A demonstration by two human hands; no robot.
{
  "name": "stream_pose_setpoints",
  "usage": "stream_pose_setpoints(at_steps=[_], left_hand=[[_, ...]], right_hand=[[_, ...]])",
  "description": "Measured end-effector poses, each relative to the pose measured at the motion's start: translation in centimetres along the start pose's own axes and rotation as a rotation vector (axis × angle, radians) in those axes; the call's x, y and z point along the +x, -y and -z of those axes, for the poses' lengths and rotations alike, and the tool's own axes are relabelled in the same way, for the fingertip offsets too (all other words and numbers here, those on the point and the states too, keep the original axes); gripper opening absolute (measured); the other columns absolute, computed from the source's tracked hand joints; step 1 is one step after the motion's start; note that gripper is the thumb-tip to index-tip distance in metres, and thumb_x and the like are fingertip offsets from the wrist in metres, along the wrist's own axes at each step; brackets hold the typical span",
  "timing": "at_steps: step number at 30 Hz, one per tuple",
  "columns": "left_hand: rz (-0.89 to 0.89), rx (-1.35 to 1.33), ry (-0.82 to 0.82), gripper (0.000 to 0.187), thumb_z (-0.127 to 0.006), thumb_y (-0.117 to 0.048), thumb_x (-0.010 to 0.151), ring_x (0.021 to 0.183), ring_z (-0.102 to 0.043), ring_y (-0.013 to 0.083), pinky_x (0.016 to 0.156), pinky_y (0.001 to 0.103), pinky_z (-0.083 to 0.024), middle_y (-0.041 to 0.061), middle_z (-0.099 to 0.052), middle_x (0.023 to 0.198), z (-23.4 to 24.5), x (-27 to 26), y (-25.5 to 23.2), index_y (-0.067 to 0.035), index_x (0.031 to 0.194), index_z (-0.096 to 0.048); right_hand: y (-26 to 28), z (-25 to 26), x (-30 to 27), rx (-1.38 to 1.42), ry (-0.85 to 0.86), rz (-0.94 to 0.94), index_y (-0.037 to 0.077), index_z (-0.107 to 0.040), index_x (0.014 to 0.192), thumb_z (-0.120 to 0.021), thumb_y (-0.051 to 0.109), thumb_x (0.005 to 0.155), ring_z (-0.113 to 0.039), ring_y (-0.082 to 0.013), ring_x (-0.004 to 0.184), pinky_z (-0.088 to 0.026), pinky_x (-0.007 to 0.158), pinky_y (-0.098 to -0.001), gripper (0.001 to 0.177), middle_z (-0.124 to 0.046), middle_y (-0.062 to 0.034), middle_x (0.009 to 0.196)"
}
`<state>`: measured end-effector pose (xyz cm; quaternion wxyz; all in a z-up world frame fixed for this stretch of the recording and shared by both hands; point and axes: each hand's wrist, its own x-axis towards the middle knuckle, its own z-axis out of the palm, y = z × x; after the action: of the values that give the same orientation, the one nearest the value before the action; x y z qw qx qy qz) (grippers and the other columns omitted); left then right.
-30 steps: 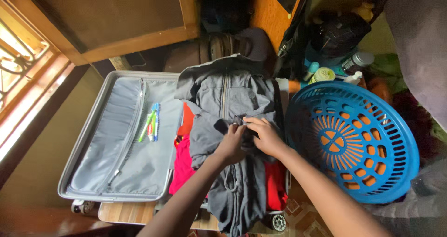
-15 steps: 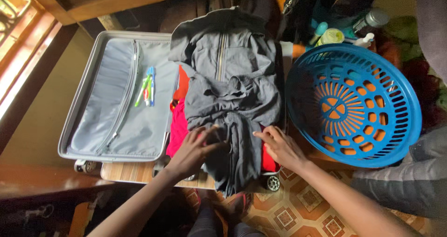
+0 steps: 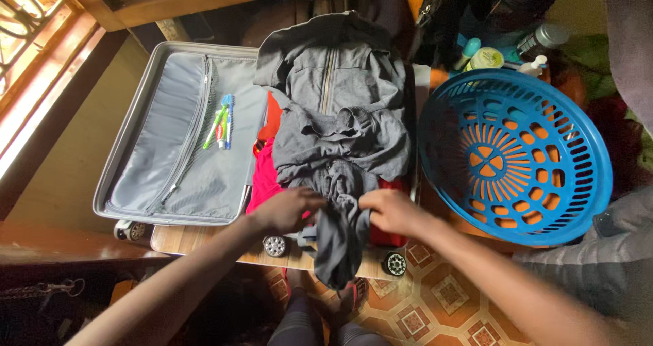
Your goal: The person folds various clothing items and places them into an open suitcase. They handle a white tank top, a black zip-up jacket, a colorful patterned cloth, and a gray zip-up hoodie, arranging them neatly inside the suitcase along with toiletries.
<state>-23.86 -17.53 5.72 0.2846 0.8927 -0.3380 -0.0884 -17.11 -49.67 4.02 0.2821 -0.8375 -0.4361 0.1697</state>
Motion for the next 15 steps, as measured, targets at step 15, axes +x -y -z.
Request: stream_pose_setpoints(at_steps=[15], left_hand=[[0.856,-1.258,-0.449,0.036,-0.057,-0.046,0.099,0.083,-0.052,0.0134,0.072,0.033,-0.043,-0.001,-0.057,0.095,3.2,8.0,13.4,-0.015,0.116,-0.06]], right_hand=[[-5.9,6.8,9.7,1.327,-0.34,-0.719,0.011,-0.061,0.123,-0.06,0.043,0.1,-0.067,-0.0202,0.111,-0.052,0.096,-0.0385,0.04,-0.071,-0.0055,0.123]])
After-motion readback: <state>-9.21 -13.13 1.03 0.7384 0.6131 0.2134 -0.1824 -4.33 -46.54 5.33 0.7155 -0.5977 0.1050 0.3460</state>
